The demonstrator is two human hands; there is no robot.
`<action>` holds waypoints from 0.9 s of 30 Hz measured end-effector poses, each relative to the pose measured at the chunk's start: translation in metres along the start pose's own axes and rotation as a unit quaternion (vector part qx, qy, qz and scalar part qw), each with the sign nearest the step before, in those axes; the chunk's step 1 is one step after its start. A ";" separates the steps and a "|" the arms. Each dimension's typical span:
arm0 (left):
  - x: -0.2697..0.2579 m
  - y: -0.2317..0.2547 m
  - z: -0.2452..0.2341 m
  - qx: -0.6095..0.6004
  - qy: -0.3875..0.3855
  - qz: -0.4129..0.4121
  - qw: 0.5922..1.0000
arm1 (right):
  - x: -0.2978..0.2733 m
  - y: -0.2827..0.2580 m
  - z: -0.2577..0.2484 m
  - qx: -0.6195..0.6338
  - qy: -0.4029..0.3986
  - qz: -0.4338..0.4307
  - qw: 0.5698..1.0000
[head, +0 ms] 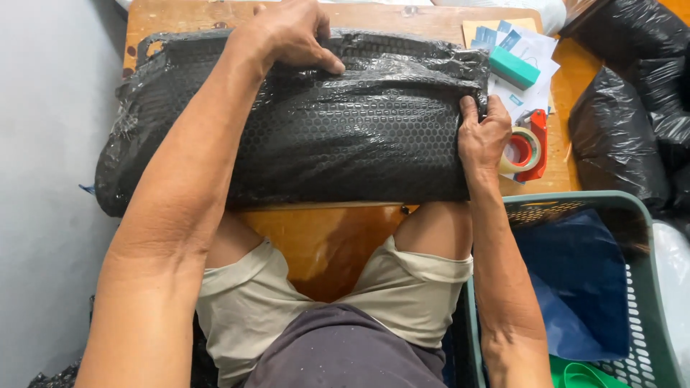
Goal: Wrapping a pillow in bubble wrap and sealing it with tape.
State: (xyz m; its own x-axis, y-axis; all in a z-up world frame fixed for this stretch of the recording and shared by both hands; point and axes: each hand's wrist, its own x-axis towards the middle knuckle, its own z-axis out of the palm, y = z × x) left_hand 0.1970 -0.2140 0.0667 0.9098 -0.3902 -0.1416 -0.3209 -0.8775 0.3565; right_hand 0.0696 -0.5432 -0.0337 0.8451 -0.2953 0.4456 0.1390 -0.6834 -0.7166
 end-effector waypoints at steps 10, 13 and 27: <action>0.018 -0.020 0.006 -0.141 -0.024 -0.042 0.989 | -0.001 0.002 0.000 -0.007 0.005 0.005 1.000; 0.025 -0.026 0.014 -0.145 -0.029 -0.042 0.988 | 0.000 -0.004 -0.014 0.004 0.008 0.018 1.000; 0.040 -0.048 0.033 -0.122 -0.037 -0.036 0.991 | 0.008 -0.133 0.078 -0.244 -0.315 -0.234 0.887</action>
State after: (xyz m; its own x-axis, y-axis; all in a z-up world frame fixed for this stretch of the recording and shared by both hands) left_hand 0.2402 -0.1962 0.0134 0.9038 -0.3553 -0.2387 -0.1739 -0.8143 0.5538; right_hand 0.0982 -0.4026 0.0238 0.8955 0.4244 0.1338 0.4414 -0.8854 -0.1459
